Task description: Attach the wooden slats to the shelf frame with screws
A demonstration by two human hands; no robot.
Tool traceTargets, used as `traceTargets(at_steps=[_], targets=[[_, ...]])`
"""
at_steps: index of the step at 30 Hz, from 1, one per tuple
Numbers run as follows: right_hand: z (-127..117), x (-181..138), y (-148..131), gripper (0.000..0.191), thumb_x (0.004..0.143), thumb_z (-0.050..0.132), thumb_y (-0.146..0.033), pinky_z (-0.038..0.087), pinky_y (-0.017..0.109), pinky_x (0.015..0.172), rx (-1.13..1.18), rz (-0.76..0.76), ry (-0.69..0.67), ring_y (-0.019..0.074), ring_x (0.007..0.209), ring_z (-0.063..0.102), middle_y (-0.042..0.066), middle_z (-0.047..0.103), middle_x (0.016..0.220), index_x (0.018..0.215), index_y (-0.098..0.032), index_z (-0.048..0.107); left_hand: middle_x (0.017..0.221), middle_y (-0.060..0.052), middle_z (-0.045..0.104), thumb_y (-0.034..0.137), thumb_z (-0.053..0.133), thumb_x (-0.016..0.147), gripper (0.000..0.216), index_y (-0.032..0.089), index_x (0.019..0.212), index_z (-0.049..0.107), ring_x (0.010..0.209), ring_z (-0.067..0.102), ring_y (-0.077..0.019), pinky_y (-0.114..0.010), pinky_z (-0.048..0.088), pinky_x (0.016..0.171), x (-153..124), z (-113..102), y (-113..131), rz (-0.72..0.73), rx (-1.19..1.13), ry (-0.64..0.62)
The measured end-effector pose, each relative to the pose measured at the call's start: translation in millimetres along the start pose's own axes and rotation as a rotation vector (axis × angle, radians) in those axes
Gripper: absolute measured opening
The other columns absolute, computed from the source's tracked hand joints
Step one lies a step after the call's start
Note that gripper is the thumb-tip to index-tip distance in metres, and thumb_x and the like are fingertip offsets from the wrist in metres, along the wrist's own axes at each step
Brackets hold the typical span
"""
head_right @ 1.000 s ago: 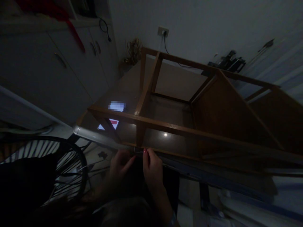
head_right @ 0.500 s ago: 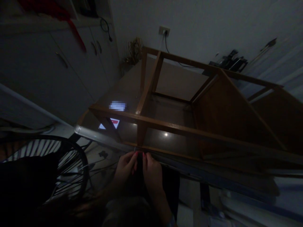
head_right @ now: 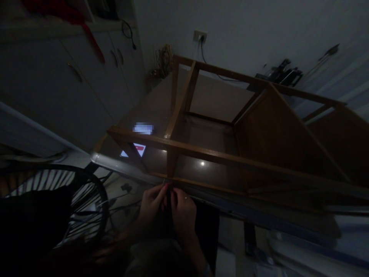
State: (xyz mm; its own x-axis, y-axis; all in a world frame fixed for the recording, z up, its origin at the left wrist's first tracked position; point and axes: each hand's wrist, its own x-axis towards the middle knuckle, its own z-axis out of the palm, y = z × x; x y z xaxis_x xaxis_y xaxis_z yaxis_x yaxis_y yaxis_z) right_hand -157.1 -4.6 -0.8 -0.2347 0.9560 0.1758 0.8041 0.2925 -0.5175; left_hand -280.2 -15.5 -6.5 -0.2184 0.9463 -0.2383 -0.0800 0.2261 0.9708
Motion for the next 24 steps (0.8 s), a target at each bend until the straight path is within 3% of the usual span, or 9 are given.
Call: traceTargets(at_steps=[5, 11, 17, 20, 24], targets=[[7.5, -0.4, -3.5, 0.034, 0.098, 0.035, -0.03, 0.045, 0.024, 0.068, -0.021, -0.046, -0.008, 0.0154, 0.074, 0.069, 0.005, 0.073, 0.086, 0.094, -0.018, 0.067, 0.048, 0.005, 0.047, 0.047, 0.054, 0.087, 0.04, 0.013, 0.07, 0.066, 0.044, 0.04, -0.0056, -0.016, 0.03, 0.043, 0.8, -3.3, -5.5, 0.043, 0.022, 0.025], [10.0, 5.7, -12.9, 0.023, 0.091, 0.046, -0.025, 0.044, 0.025, 0.066, 0.029, 0.063, -0.12, 0.0186, 0.073, 0.068, 0.005, 0.072, 0.081, 0.092, -0.018, 0.067, 0.052, 0.003, 0.059, 0.044, 0.055, 0.086, 0.035, 0.016, 0.091, 0.075, 0.046, 0.047, -0.0089, -0.019, 0.036, 0.046, 3.5, -12.6, -5.6, 0.095, 0.193, 0.042], [18.9, 9.8, -22.8, 0.025, 0.088, 0.047, -0.03, 0.047, 0.025, 0.068, 0.449, 0.286, -0.172, 0.0181, 0.075, 0.067, 0.005, 0.072, 0.087, 0.095, -0.018, 0.068, 0.07, 0.0, 0.072, 0.042, 0.054, 0.088, 0.033, 0.018, 0.095, 0.076, 0.058, 0.06, -0.012, -0.019, 0.044, 0.056, 8.6, -27.8, 0.5, 0.16, 0.332, -0.053], [24.7, 11.6, -29.5, 0.025, 0.086, 0.05, -0.034, 0.047, 0.024, 0.063, 0.676, 0.385, -0.159, 0.017, 0.069, 0.065, 0.004, 0.071, 0.079, 0.087, -0.017, 0.068, 0.075, 0.0, 0.074, 0.042, 0.054, 0.088, 0.032, 0.02, 0.098, 0.075, 0.063, 0.064, -0.0135, -0.02, 0.046, 0.059, 12.9, -35.0, 3.5, 0.156, 0.399, -0.079], [27.3, 15.2, -37.1, 0.027, 0.084, 0.051, -0.037, 0.047, 0.024, 0.06, 0.802, 0.419, -0.149, 0.0166, 0.065, 0.062, 0.003, 0.068, 0.069, 0.082, -0.015, 0.067, 0.09, -0.003, 0.075, 0.041, 0.054, 0.088, 0.033, 0.02, 0.104, 0.073, 0.076, 0.068, -0.0165, -0.021, 0.049, 0.068, 14.5, -41.3, 7.0, 0.154, 0.471, -0.082]])
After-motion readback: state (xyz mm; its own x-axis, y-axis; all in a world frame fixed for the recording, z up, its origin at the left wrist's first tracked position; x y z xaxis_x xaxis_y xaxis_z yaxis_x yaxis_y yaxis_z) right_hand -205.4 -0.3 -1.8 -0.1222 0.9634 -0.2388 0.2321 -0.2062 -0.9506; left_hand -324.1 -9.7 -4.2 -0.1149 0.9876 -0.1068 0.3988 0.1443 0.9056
